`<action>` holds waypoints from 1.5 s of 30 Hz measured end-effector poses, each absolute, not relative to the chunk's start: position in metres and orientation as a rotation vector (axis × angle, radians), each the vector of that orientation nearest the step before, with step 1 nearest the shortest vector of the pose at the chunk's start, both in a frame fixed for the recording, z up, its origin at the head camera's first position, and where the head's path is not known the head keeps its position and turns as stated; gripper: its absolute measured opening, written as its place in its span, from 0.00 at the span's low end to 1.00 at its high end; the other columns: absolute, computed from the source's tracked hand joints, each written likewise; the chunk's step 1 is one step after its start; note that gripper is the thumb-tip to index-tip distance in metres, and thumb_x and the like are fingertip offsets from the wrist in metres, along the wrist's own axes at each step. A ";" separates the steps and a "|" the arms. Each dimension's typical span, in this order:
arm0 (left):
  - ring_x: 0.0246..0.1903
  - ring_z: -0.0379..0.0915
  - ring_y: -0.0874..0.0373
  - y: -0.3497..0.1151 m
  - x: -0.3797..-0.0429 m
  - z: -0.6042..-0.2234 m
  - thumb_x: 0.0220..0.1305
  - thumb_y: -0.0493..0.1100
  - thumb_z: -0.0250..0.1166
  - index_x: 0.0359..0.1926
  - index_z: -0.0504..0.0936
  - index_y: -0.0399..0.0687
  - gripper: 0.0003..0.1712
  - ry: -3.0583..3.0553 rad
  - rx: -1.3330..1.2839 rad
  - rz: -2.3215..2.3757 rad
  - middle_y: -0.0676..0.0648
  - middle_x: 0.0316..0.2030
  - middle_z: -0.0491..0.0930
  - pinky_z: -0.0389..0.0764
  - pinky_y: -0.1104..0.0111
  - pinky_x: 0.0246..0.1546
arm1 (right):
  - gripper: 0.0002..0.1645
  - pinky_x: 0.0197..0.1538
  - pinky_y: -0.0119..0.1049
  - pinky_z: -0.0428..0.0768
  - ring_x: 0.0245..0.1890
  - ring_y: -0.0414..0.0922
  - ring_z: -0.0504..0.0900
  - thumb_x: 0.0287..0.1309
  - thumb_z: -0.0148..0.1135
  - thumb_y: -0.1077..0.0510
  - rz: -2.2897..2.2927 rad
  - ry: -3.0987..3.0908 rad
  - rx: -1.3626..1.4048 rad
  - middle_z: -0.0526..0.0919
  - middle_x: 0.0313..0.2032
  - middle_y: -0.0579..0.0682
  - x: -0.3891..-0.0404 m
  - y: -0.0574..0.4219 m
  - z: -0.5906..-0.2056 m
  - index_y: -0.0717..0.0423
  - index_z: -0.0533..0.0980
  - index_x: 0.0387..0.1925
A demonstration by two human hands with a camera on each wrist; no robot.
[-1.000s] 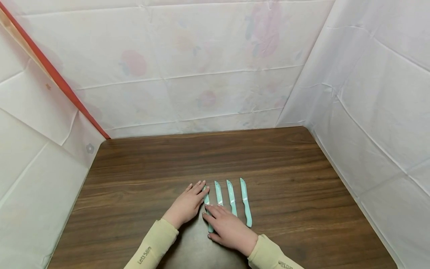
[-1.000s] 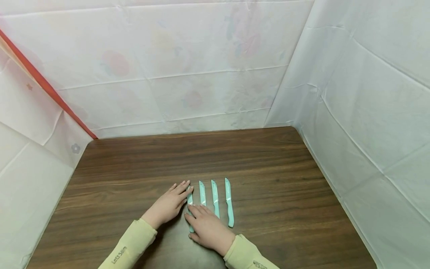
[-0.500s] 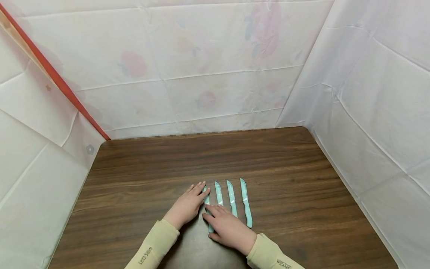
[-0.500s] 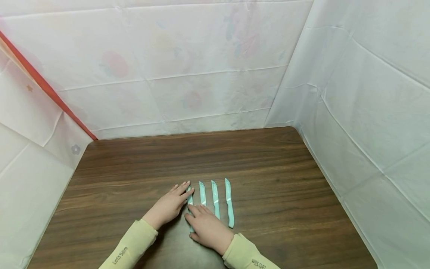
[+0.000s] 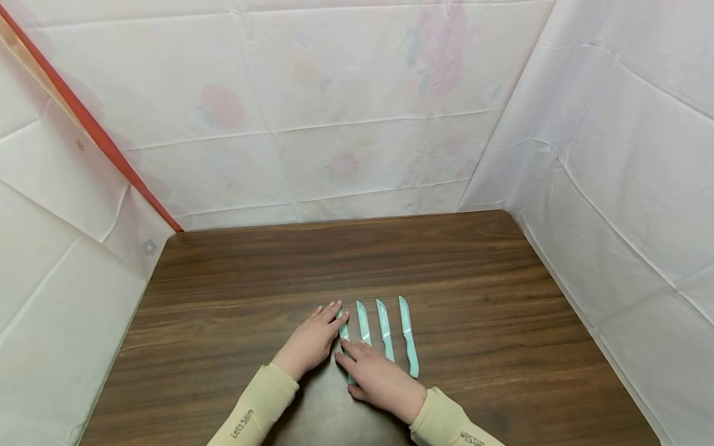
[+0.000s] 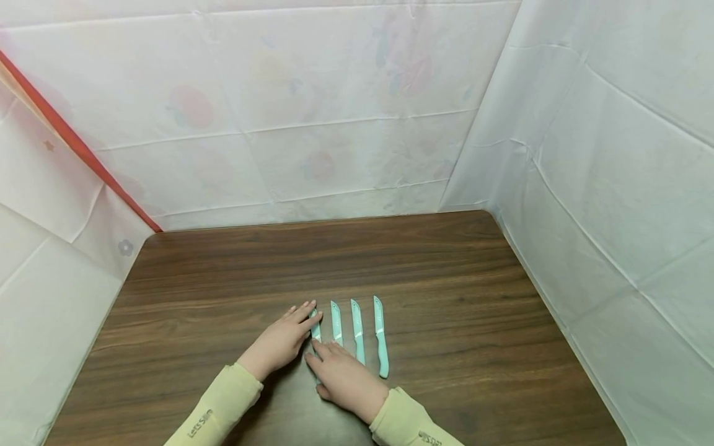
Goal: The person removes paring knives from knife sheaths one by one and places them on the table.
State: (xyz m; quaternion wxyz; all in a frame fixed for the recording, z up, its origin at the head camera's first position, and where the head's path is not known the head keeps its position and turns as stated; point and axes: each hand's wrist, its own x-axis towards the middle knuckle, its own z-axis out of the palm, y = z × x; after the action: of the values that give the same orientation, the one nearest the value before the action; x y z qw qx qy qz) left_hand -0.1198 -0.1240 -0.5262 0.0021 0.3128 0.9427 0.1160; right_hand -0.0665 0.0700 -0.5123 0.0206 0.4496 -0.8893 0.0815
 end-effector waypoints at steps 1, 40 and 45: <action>0.67 0.56 0.47 -0.124 -0.120 -0.526 0.67 0.37 0.58 0.64 0.72 0.42 0.24 2.961 0.984 0.369 0.38 0.66 0.63 0.58 0.55 0.66 | 0.35 0.60 0.44 0.71 0.58 0.53 0.73 0.51 0.69 0.52 0.268 -2.754 1.396 0.70 0.60 0.60 -0.067 0.070 -0.512 0.59 0.71 0.60; 0.66 0.58 0.45 -0.115 -0.117 -0.518 0.63 0.42 0.66 0.59 0.77 0.48 0.23 3.024 0.917 0.252 0.37 0.65 0.65 0.59 0.51 0.65 | 0.34 0.55 0.38 0.75 0.56 0.49 0.75 0.52 0.63 0.61 0.353 -2.734 1.423 0.70 0.62 0.59 -0.069 0.079 -0.501 0.60 0.69 0.62; 0.66 0.58 0.45 -0.115 -0.116 -0.515 0.63 0.42 0.66 0.59 0.77 0.47 0.23 3.031 0.929 0.214 0.40 0.64 0.67 0.58 0.51 0.65 | 0.33 0.56 0.39 0.75 0.57 0.50 0.73 0.54 0.60 0.63 0.371 -2.748 1.420 0.69 0.63 0.59 -0.069 0.081 -0.500 0.59 0.69 0.63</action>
State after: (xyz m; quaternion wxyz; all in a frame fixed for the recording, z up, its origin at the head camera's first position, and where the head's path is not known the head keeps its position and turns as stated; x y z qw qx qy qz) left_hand -0.1161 -0.1148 -0.5153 -0.0179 0.2923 0.9538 0.0672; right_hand -0.0691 0.0814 -0.4996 0.0133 0.4558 -0.8820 0.1190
